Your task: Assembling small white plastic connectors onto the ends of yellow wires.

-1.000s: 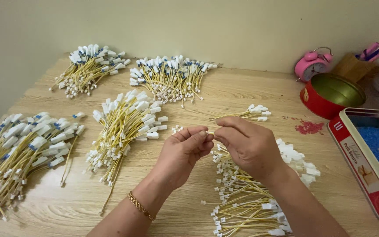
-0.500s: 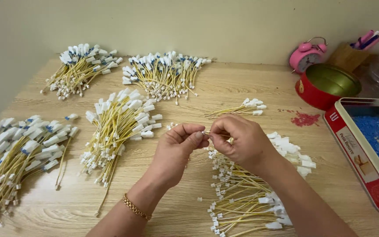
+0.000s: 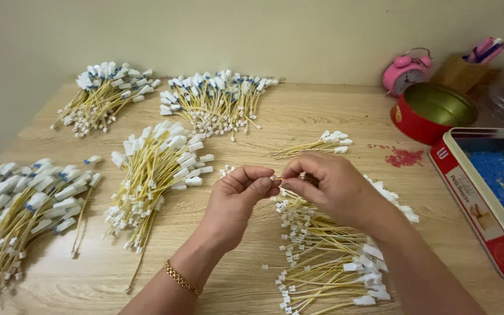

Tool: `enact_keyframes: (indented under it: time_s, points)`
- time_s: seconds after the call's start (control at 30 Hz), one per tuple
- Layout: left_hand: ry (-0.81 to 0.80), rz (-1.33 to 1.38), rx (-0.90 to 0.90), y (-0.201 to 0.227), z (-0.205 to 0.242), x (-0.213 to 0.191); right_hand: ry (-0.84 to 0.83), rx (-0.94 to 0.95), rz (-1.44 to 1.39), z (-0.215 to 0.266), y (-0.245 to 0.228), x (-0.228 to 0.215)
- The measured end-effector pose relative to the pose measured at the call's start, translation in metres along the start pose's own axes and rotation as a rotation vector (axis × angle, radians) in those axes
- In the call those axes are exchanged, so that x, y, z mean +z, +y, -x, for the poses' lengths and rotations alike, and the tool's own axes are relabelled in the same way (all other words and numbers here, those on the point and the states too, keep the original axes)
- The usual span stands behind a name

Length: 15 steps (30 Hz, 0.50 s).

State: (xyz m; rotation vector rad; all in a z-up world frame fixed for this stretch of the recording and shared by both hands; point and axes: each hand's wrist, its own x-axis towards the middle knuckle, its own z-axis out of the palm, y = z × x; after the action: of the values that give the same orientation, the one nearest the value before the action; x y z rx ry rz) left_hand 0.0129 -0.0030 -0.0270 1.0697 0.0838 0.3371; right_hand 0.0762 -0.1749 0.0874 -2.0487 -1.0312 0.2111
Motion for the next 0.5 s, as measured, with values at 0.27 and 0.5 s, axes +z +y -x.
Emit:
enact_keyframes:
  time_s: [0.27, 0.5]
  points:
    - [-0.076, -0.344, 0.005, 0.016, 0.000, 0.007, -0.143, 0.091, 0.288, 0.012, 0.040, -0.049]
    - [0.110, -0.413, -0.230, 0.037, -0.006, 0.010, 0.046, 0.206, 0.541, -0.041, 0.151, -0.081]
